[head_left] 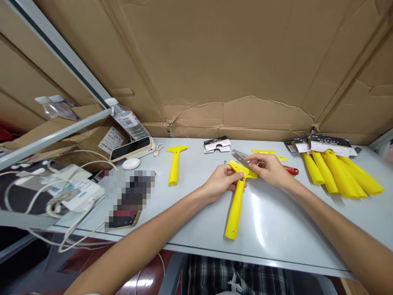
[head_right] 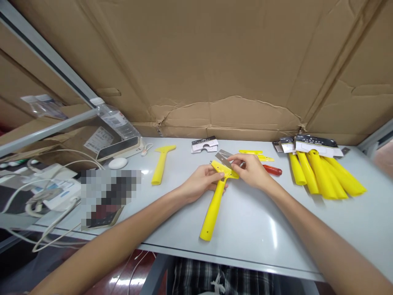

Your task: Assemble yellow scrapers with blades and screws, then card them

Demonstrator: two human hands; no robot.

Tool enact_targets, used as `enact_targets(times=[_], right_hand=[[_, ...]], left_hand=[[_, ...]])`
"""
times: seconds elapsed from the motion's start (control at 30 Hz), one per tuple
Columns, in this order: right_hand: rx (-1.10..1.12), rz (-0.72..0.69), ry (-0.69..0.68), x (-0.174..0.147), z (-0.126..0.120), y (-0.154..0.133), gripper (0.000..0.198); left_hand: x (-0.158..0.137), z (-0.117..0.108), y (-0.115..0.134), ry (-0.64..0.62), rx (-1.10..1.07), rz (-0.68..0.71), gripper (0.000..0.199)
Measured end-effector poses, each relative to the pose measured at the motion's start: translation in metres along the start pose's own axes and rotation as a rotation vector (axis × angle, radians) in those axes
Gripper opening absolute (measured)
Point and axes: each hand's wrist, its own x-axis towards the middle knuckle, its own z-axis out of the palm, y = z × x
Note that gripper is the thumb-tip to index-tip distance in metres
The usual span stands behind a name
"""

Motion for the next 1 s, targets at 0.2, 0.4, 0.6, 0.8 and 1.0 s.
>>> enact_targets(times=[0.2, 0.4, 0.6, 0.8, 1.0], right_hand=[[-0.001, 0.005, -0.003, -0.001, -0.002, -0.006, 0.041], [0.010, 0.029, -0.026, -0.001, -0.004, -0.001, 0.046], [0.060, 0.003, -0.030, 0.000, -0.009, -0.003, 0.048], [0.106, 0.021, -0.117, -0.003, -0.009, -0.013, 0.047], [0.118, 0.043, -0.143, -0.004, -0.008, -0.016, 0.047]], left_hand=[[0.000, -0.001, -0.001, -0.003, 0.008, 0.011, 0.038], [-0.001, 0.000, -0.002, -0.019, 0.020, 0.024, 0.037], [-0.003, 0.004, 0.002, 0.032, 0.010, 0.013, 0.036], [-0.007, 0.009, 0.005, 0.071, -0.013, 0.031, 0.030], [-0.008, 0.017, 0.005, 0.189, -0.055, 0.047, 0.024]])
